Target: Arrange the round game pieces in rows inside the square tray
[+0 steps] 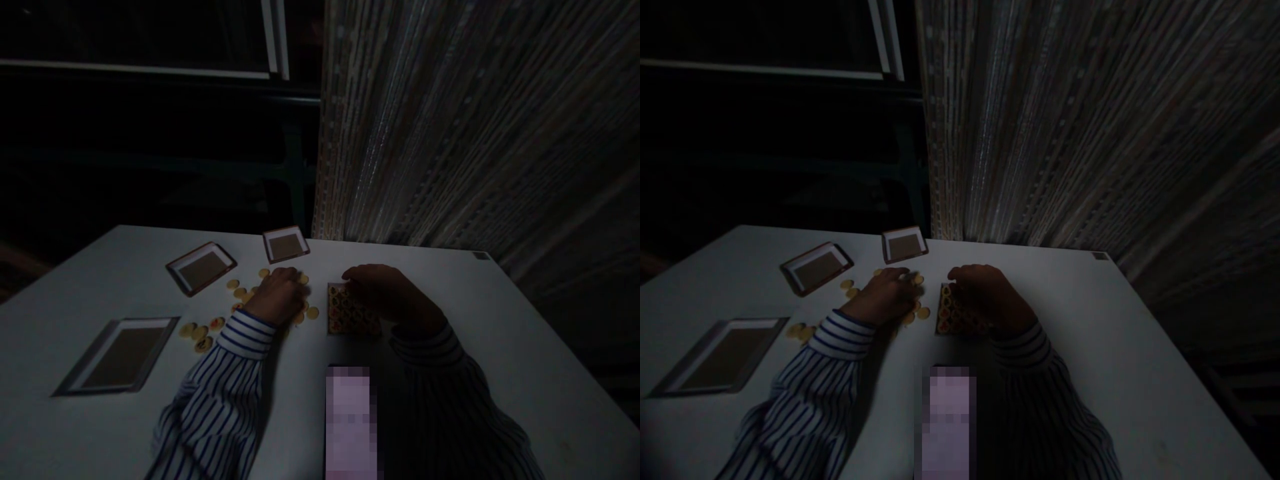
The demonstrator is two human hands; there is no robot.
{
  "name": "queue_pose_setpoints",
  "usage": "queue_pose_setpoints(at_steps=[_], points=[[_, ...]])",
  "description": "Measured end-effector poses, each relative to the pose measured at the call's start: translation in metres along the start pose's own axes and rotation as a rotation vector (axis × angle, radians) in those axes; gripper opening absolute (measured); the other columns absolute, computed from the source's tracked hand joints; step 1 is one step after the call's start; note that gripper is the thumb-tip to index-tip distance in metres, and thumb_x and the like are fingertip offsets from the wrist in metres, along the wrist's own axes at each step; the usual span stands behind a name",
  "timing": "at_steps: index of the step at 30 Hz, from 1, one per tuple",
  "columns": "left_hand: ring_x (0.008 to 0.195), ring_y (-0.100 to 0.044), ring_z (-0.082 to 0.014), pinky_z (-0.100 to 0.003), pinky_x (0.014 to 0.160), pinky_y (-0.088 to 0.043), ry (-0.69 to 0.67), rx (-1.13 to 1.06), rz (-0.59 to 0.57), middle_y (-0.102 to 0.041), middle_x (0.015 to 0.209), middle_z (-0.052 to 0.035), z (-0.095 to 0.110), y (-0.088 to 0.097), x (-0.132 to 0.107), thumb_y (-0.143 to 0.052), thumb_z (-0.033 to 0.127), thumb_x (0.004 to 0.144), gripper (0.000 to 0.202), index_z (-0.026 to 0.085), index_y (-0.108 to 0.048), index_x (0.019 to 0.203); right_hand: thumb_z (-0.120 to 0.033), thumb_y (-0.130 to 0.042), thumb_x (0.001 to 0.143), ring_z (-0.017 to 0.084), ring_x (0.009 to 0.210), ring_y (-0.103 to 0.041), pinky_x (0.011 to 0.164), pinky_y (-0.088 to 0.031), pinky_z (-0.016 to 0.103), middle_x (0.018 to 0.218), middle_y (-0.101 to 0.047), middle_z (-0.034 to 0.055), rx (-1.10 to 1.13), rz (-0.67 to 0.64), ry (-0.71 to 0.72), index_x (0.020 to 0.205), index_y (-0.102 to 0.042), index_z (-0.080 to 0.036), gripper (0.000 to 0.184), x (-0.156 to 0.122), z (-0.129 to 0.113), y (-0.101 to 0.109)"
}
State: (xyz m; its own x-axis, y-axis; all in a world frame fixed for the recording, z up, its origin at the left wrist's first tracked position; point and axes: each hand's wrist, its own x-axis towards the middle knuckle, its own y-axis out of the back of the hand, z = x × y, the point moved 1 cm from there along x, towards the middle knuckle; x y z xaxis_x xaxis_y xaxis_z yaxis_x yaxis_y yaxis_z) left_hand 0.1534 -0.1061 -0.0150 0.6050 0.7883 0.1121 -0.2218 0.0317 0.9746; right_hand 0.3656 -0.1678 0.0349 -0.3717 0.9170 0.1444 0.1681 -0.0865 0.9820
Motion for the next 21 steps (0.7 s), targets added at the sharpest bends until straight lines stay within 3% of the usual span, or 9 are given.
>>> queue_pose_setpoints(at_steps=[4, 21], points=[[0.113, -0.044, -0.0294, -0.045, 0.09, -0.038, -0.035, 0.092, -0.082, -0.049, 0.124, -0.0096, 0.004, -0.001, 0.0, -0.06, 0.023, 0.068, 0.019, 0.026, -0.069, 0.084, -0.021, -0.047, 0.083, 0.017, 0.083, -0.061, 0.071, -0.042, 0.027, 0.095, -0.067, 0.0062, 0.003, -0.018, 0.006, 0.104, -0.06, -0.019, 0.024, -0.002, -0.002, 0.001], [0.112, -0.042, -0.0293, -0.045, 0.088, -0.039, -0.056, 0.074, -0.131, -0.049, 0.121, -0.0069, -0.001, -0.014, 0.001, -0.056, 0.024, 0.074, 0.02, 0.028, -0.069, 0.088, -0.02, -0.046, 0.084, 0.017, 0.082, -0.061, 0.071, -0.042, 0.027, 0.092, -0.067, 0.0065, 0.006, -0.036, 0.006, 0.099, -0.06, -0.018, 0.02, -0.004, -0.003, -0.001]])
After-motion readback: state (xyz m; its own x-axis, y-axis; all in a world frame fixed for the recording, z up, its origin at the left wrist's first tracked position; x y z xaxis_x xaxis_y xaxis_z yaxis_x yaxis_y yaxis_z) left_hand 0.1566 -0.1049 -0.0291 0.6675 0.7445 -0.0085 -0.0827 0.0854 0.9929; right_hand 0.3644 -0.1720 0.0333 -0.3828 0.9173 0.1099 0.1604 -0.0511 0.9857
